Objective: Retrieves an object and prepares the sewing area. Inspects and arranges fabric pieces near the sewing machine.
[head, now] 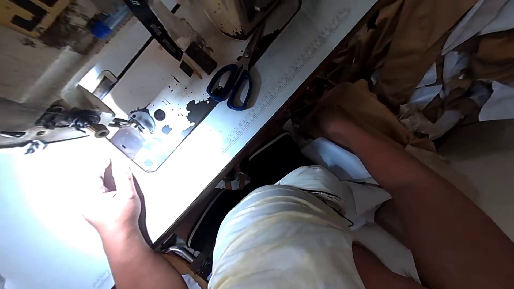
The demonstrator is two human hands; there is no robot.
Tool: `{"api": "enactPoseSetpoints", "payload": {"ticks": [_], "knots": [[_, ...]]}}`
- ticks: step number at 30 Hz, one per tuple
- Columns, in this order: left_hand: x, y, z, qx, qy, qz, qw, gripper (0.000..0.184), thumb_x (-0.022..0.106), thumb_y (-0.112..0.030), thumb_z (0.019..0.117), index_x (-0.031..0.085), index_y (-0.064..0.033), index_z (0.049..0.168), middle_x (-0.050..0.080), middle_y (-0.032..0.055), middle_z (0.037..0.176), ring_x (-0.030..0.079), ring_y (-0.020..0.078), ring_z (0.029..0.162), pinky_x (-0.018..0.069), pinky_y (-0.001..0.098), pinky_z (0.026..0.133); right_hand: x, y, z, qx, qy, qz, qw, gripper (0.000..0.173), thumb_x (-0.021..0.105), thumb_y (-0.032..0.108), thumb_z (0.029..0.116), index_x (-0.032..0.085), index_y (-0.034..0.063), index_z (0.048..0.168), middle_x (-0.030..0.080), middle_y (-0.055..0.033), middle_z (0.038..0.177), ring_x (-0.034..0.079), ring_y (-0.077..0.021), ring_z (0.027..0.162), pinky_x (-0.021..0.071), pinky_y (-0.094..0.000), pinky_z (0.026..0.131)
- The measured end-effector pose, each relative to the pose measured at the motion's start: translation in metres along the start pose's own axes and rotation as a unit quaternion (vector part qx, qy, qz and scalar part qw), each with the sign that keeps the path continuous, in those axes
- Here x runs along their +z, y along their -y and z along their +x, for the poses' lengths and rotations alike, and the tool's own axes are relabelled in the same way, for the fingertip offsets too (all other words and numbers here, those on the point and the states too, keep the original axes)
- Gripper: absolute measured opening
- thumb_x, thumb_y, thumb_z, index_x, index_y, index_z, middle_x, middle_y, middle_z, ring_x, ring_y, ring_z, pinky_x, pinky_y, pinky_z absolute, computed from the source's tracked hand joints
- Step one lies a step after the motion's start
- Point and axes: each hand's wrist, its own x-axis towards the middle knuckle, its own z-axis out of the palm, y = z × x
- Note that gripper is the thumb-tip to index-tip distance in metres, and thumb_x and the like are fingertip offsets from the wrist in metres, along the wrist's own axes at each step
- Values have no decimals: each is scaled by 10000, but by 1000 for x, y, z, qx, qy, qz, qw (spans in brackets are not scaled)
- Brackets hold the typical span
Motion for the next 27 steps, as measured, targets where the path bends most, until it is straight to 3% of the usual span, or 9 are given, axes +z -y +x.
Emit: {"api": "enactPoseSetpoints", "payload": {"ticks": [2,4,10,13,16,19,21,25,27], "knots": [[1,2,1,6,-6,3,1000,471,589,-427,1033,676,-65,1322,704,134,1286,653,159,1233,482,351,1091,11,-10,35,54,128,27,990,222,624,139,985,699,-32,1106,666,-258,1189,628,-472,1136,492,-692,938],[-1,0,1,15,-7,0,1000,468,586,-420,1036,674,-63,1326,699,141,1294,649,171,1243,481,362,1099,21,-19,49,52,162,14,985,191,677,105,935,704,-18,1078,670,-253,1157,636,-469,1109,511,-697,899],[-2,-3,2,32,-12,0,999,467,589,-405,1032,683,-41,1310,700,179,1277,650,227,1246,470,401,1101,26,-22,3,49,79,53,994,317,707,169,927,697,67,1226,691,-205,1222,625,-427,1193,438,-659,1062],[-2,-2,3,43,-6,-8,999,460,566,-382,1036,671,-24,1305,701,188,1269,661,241,1226,488,426,1080,12,-11,-23,16,46,68,996,193,612,165,1009,765,80,1090,711,-191,1125,668,-406,1097,496,-652,975],[-5,-9,-1,39,1,-19,999,436,524,-363,1051,668,-37,1303,703,209,1240,679,307,1173,511,523,1027,-60,18,-39,-76,-139,118,980,162,638,115,992,774,66,1065,704,-187,1038,686,-380,1005,559,-587,888],[-6,-27,-26,15,3,-96,995,403,585,-364,1027,680,-93,1309,739,129,1163,717,210,1020,570,475,908,-141,60,-51,-189,-320,138,918,155,670,108,937,736,-25,978,678,-216,967,669,-353,937,566,-491,843],[-6,-56,-56,80,45,-182,979,425,619,-345,1012,658,-66,1330,741,113,1146,723,160,982,599,414,875,-168,97,-48,-286,-391,191,854,144,706,123,908,687,-19,911,653,-174,939,659,-269,939,573,-404,859],[-5,-136,-112,256,228,-283,896,640,644,-585,950,620,-126,1397,686,54,1318,637,186,1228,509,482,1065,-185,196,-40,-462,-357,271,766,113,744,143,893,654,77,893,728,-103,1066,696,-217,1058,593,-383,924],[-2,-156,-123,280,265,-336,859,569,655,-556,955,657,-116,1316,701,48,1265,635,170,1216,507,480,1064,-197,234,-39,-529,-339,291,721,97,706,110,930,617,74,911,742,-117,1043,717,-228,1018,602,-381,874]]}}
